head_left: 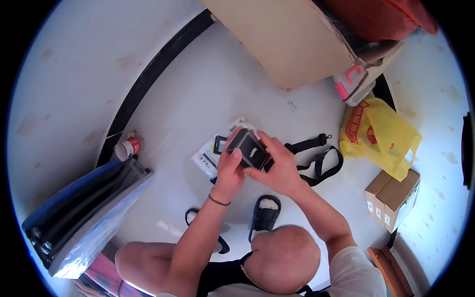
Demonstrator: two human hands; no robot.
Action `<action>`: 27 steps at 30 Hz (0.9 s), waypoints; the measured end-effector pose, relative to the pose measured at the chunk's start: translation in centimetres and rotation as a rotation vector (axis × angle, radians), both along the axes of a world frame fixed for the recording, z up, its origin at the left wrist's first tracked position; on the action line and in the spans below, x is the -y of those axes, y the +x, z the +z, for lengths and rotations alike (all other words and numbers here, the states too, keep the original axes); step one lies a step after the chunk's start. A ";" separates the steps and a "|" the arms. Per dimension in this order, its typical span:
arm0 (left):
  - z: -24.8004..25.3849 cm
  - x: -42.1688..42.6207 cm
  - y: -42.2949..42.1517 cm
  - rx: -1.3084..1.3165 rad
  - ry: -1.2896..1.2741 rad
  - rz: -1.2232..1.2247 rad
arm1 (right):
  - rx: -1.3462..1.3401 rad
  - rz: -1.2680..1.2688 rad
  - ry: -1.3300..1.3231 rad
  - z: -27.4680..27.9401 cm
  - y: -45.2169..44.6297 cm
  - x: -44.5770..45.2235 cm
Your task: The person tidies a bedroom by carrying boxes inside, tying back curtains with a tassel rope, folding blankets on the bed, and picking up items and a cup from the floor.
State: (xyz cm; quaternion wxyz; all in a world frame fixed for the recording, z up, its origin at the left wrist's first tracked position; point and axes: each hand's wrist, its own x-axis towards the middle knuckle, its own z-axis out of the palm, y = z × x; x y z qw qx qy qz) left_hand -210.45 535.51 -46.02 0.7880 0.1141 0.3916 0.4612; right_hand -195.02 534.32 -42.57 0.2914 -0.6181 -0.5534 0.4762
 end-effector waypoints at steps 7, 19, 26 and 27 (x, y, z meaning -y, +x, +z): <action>1.2 -1.2 -1.4 0.407 -0.171 -0.098 | 0.201 0.033 0.518 -0.5 -0.5 1.0; 2.0 -1.4 -3.0 0.403 -0.059 -0.308 | 0.153 0.078 0.519 0.7 0.5 2.5; 2.0 -0.1 -2.6 0.442 -0.129 -0.449 | -0.196 -0.015 0.326 1.8 2.1 -2.1; 2.3 -0.1 -2.5 0.331 -0.150 -0.494 | -0.236 -0.003 0.285 2.0 2.0 -2.6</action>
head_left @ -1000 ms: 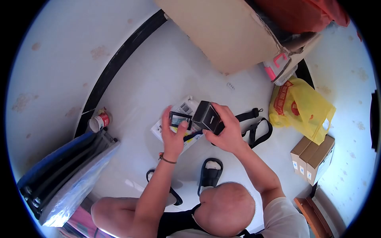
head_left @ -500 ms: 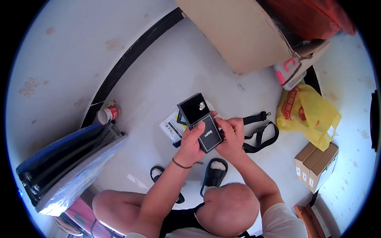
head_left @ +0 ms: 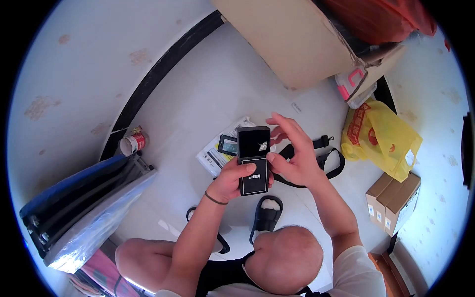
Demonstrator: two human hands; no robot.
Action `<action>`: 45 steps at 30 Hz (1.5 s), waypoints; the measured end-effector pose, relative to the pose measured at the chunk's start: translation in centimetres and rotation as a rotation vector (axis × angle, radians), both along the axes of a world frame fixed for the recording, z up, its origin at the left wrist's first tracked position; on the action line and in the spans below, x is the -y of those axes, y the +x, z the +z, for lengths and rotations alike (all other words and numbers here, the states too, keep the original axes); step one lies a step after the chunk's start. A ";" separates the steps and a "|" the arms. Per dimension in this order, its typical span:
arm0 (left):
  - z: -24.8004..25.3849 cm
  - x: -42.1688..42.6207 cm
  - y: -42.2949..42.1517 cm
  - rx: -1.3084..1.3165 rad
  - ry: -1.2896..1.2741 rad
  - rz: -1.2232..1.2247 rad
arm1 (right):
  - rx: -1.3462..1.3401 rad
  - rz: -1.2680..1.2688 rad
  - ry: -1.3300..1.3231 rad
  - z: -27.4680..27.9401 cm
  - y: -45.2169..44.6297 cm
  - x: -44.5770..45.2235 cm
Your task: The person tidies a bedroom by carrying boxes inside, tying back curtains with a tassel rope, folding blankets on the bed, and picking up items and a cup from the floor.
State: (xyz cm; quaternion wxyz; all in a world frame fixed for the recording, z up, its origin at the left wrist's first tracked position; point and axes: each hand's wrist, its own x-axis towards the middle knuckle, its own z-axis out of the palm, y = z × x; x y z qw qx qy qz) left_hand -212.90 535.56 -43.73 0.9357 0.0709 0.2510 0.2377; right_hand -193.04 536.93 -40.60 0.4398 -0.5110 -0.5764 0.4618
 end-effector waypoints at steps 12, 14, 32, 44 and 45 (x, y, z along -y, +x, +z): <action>-4.0 2.0 0.8 -0.281 -0.221 0.063 | -0.373 0.161 -0.716 -7.6 3.0 3.8; -7.5 3.5 -0.5 -0.627 -0.156 0.189 | -0.258 -0.159 -0.756 -10.6 6.8 3.8; -16.1 7.2 -10.1 -1.249 -0.301 0.326 | 0.855 0.162 -0.107 -16.1 -8.6 3.6; -17.6 5.2 -8.4 -1.029 -0.136 0.526 | 0.448 -0.128 -0.391 -17.0 -2.3 4.2; -18.2 5.1 -8.9 -1.035 -0.076 0.529 | 0.401 -0.115 -0.404 -17.1 -2.2 4.3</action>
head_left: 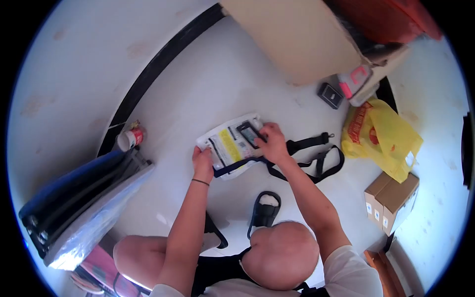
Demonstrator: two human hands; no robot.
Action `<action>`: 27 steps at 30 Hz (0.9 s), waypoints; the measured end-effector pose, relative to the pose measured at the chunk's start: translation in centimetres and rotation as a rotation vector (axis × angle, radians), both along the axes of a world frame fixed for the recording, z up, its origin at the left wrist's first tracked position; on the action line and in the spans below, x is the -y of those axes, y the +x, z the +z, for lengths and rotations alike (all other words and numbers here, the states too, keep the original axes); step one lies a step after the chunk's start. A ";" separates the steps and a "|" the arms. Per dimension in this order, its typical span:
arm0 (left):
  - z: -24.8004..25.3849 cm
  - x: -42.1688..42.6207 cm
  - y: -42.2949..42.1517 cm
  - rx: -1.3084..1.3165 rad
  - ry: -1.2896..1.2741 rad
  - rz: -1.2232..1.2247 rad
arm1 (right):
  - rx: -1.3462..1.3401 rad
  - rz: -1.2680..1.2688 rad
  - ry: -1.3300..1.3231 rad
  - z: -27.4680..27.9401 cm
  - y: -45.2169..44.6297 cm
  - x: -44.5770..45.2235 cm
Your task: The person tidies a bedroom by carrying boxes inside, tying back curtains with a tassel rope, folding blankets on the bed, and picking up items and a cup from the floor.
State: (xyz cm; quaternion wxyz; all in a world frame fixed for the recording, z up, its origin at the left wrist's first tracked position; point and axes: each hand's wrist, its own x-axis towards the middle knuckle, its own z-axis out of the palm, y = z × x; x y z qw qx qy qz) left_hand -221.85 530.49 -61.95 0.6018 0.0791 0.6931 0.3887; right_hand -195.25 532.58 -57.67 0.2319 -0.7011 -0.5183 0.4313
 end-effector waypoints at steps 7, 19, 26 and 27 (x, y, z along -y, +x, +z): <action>11.1 -10.2 8.2 0.183 0.225 -0.509 | -0.474 -0.677 0.015 -1.3 10.5 4.3; 6.2 -13.4 -10.9 -1.392 0.534 -0.644 | -0.333 -1.164 0.256 -12.8 24.9 2.3; 13.2 -12.4 -16.4 -1.823 0.261 -0.494 | 0.456 -0.893 0.238 -3.5 20.9 1.3; 14.3 -12.7 -16.1 -1.854 0.284 -0.539 | 0.438 -0.870 0.306 -3.3 20.0 2.4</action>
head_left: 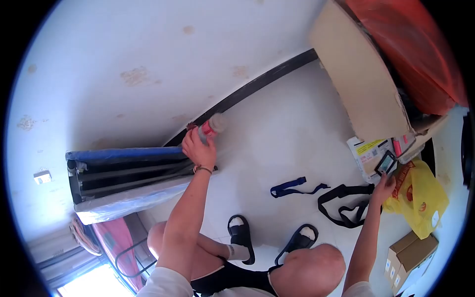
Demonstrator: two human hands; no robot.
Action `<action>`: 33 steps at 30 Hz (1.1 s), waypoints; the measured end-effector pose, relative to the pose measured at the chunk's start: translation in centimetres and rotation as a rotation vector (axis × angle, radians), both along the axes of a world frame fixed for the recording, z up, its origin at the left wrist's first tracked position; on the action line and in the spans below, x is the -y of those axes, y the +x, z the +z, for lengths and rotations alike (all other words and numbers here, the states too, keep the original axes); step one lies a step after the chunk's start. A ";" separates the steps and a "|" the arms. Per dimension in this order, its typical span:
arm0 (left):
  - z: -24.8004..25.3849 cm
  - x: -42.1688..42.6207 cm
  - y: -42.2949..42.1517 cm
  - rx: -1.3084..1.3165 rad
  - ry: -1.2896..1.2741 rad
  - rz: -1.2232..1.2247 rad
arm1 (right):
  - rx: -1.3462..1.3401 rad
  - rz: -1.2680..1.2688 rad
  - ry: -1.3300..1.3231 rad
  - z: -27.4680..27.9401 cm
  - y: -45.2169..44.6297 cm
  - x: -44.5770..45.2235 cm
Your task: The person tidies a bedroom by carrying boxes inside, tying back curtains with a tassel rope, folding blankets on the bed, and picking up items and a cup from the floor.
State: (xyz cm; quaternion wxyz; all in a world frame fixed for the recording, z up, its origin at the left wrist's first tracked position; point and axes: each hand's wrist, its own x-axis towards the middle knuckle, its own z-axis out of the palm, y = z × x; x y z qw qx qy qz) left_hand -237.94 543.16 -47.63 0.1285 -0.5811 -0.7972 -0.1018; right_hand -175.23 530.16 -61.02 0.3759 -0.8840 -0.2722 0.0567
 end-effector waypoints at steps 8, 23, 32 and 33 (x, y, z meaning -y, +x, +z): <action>-5.8 -2.7 -2.8 0.345 -0.310 -0.125 | -0.443 0.183 -0.089 3.3 -8.1 6.2; -7.8 0.8 8.3 0.497 -0.348 -0.390 | -0.584 0.846 -0.227 8.2 -21.4 0.4; -8.1 3.1 9.5 0.601 -0.505 -0.750 | 0.565 1.613 -0.043 5.1 -32.7 -13.2; -8.7 2.5 8.2 0.579 -0.445 -0.708 | 0.602 1.663 -0.029 3.7 -32.8 -13.2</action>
